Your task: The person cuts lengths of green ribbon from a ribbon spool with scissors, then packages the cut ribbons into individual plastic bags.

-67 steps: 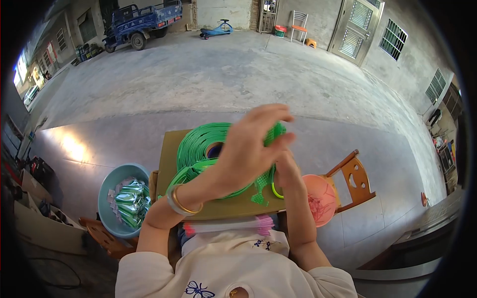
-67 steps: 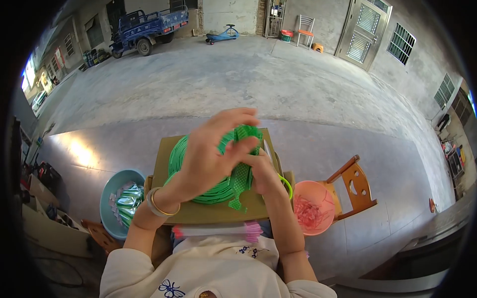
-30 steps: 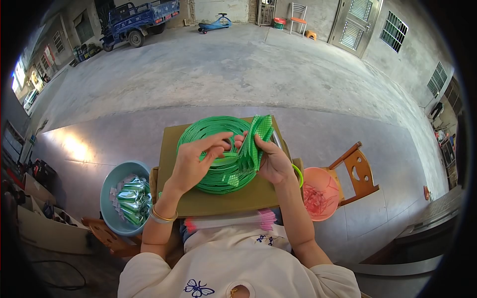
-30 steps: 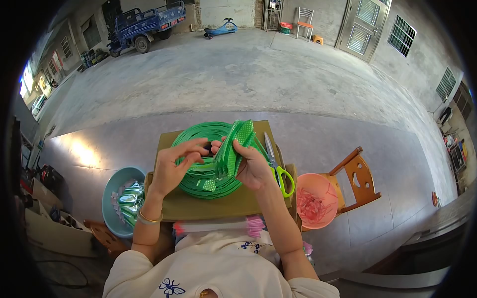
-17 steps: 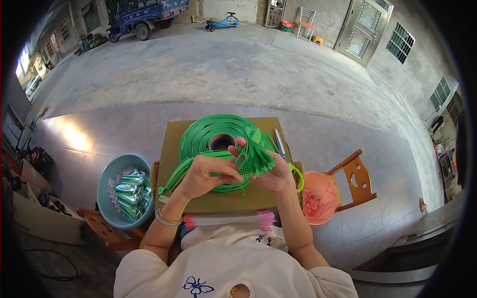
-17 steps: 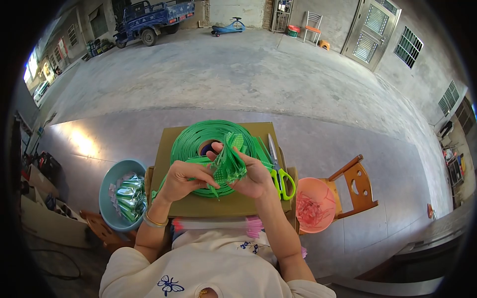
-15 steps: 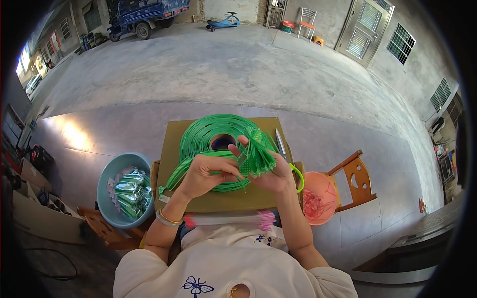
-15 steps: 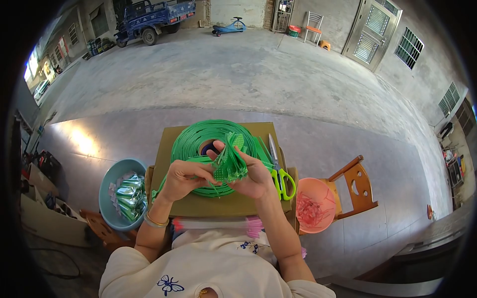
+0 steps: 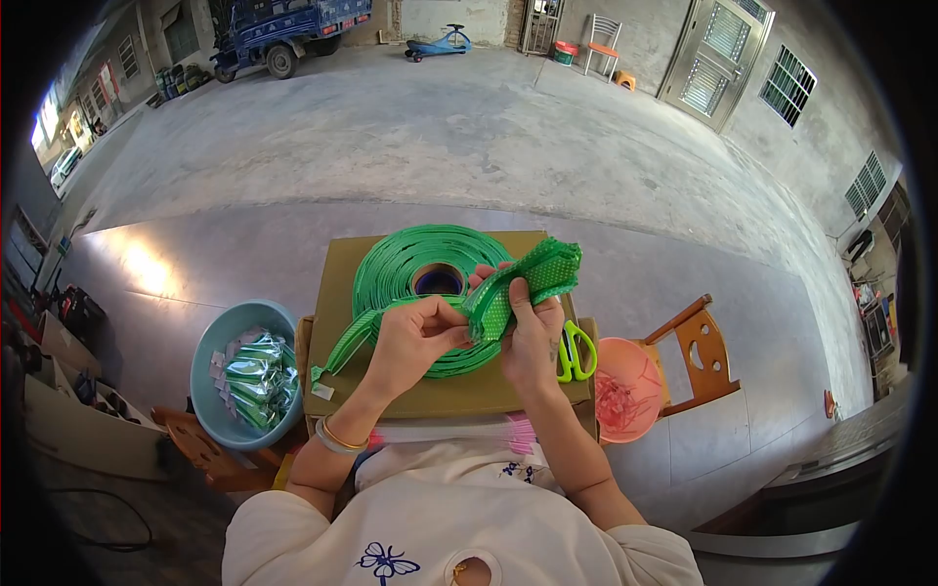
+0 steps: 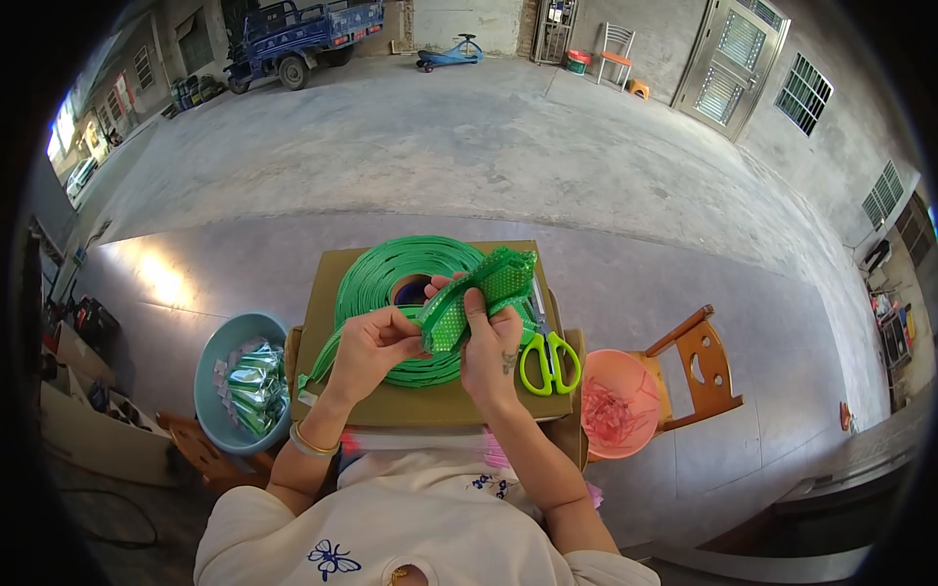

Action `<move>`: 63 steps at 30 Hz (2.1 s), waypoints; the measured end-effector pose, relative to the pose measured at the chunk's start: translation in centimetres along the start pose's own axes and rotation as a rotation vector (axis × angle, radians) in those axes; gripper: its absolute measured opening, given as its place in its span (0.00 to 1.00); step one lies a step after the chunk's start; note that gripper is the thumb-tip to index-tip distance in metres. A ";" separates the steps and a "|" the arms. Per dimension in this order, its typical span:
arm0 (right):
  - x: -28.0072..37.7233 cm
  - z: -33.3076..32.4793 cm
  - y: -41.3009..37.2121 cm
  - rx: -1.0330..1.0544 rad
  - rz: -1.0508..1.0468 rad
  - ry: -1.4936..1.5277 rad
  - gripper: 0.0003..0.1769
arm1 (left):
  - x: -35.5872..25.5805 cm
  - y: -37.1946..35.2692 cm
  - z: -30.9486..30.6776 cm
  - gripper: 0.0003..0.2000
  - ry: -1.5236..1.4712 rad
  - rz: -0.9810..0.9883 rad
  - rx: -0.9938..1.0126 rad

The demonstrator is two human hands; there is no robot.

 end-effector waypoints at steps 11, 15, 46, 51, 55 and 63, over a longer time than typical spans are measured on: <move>1.3 0.9 -1.1 0.000 -0.206 -0.202 0.15 | -0.1 0.0 0.8 0.12 0.051 -0.046 0.003; 0.7 0.8 -0.9 0.070 -0.132 0.011 0.14 | 0.4 -0.1 0.5 0.11 0.012 -0.102 0.026; 0.9 -1.4 0.2 0.285 0.239 -0.686 0.12 | -0.6 -1.1 -0.8 0.10 0.480 -0.061 0.054; 2.0 -2.9 0.7 0.215 0.200 -0.487 0.13 | 6.5 -6.0 1.8 0.10 1.017 -0.223 0.602; 1.9 -2.0 0.4 0.231 0.167 -0.521 0.13 | 8.5 -7.6 2.2 0.06 1.071 -0.047 0.658; 2.1 -2.2 0.6 0.231 0.130 -0.528 0.14 | 6.6 -6.8 2.7 0.05 1.038 -0.101 0.528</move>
Point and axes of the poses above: each hand's wrist, its own y-axis towards the middle knuckle, its own z-axis out of the palm, x = y × z, the point moved 4 cm from there along y, towards the middle knuckle, and after that the axes turned 11 degrees about -y, right-handed, at the moved point
